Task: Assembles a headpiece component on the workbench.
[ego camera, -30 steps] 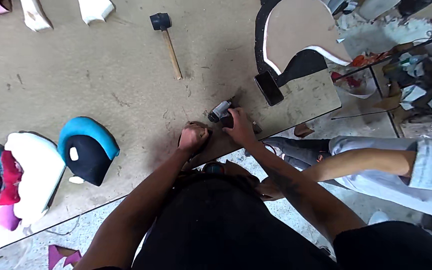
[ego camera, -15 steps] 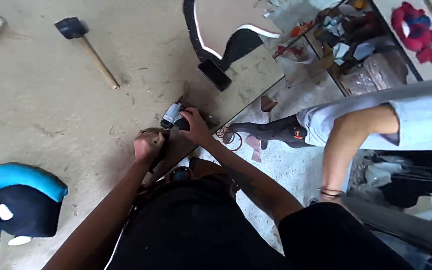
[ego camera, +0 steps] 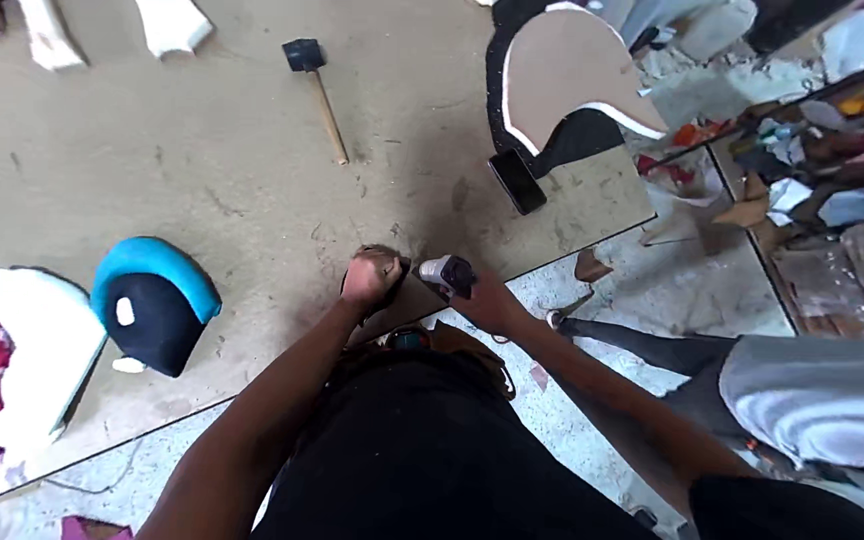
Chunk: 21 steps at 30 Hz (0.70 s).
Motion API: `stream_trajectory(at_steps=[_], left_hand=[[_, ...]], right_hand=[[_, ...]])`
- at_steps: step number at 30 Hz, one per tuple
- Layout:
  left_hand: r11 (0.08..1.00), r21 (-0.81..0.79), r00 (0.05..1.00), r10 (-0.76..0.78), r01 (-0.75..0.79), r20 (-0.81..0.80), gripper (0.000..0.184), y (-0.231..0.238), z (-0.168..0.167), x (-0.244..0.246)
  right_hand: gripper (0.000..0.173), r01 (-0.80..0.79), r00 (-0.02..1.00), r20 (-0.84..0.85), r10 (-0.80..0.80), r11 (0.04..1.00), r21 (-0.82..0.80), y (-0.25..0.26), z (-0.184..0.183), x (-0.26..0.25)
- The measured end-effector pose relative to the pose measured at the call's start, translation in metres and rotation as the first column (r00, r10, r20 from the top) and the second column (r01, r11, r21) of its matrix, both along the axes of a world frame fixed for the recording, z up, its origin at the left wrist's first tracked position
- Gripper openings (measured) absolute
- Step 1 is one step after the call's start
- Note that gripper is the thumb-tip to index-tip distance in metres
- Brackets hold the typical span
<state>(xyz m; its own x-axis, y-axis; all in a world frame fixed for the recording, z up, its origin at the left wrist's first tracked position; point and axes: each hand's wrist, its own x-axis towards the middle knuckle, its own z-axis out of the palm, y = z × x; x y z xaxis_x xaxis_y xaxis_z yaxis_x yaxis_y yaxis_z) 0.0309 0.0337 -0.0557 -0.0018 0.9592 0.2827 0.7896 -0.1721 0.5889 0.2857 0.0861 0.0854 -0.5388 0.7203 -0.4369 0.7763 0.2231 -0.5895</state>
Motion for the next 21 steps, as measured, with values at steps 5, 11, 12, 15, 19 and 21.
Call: stream_trajectory(at_steps=[5, 11, 12, 15, 19, 21], left_hand=[[1.000, -0.012, 1.000, -0.019, 0.019, -0.003, 0.047, 0.000, -0.010, -0.002], [0.999, -0.048, 1.000, -0.018, 0.017, -0.021, 0.045, -0.001, -0.011, -0.001], [0.999, -0.048, 1.000, -0.017, 0.016, -0.024, 0.045, -0.001, -0.012, -0.001], [0.999, -0.046, 0.999, -0.028, 0.026, -0.036, 0.044, -0.002, -0.012, 0.000], [0.998, -0.059, 0.999, -0.029, 0.026, -0.043, 0.042, -0.002, -0.011, -0.001], [0.998, -0.049, 0.999, -0.035, 0.033, -0.042, 0.041, -0.001, -0.011, -0.001]], right_hand=[[0.016, -0.084, 0.996, 0.036, 0.082, 0.996, 0.040, -0.003, -0.004, -0.017], [0.014, -0.122, 0.986, 0.116, 0.119, 0.992, 0.023, -0.010, -0.002, -0.035], [0.016, -0.129, 0.983, 0.132, 0.124, 0.991, 0.034, -0.011, -0.003, -0.036], [0.021, -0.124, 0.977, 0.179, 0.119, 0.992, 0.021, -0.012, 0.000, -0.040], [0.020, -0.138, 0.978, 0.160, 0.131, 0.990, 0.036, -0.014, -0.006, -0.042], [0.020, -0.141, 0.980, 0.148, 0.132, 0.989, 0.049, -0.015, -0.008, -0.040]])
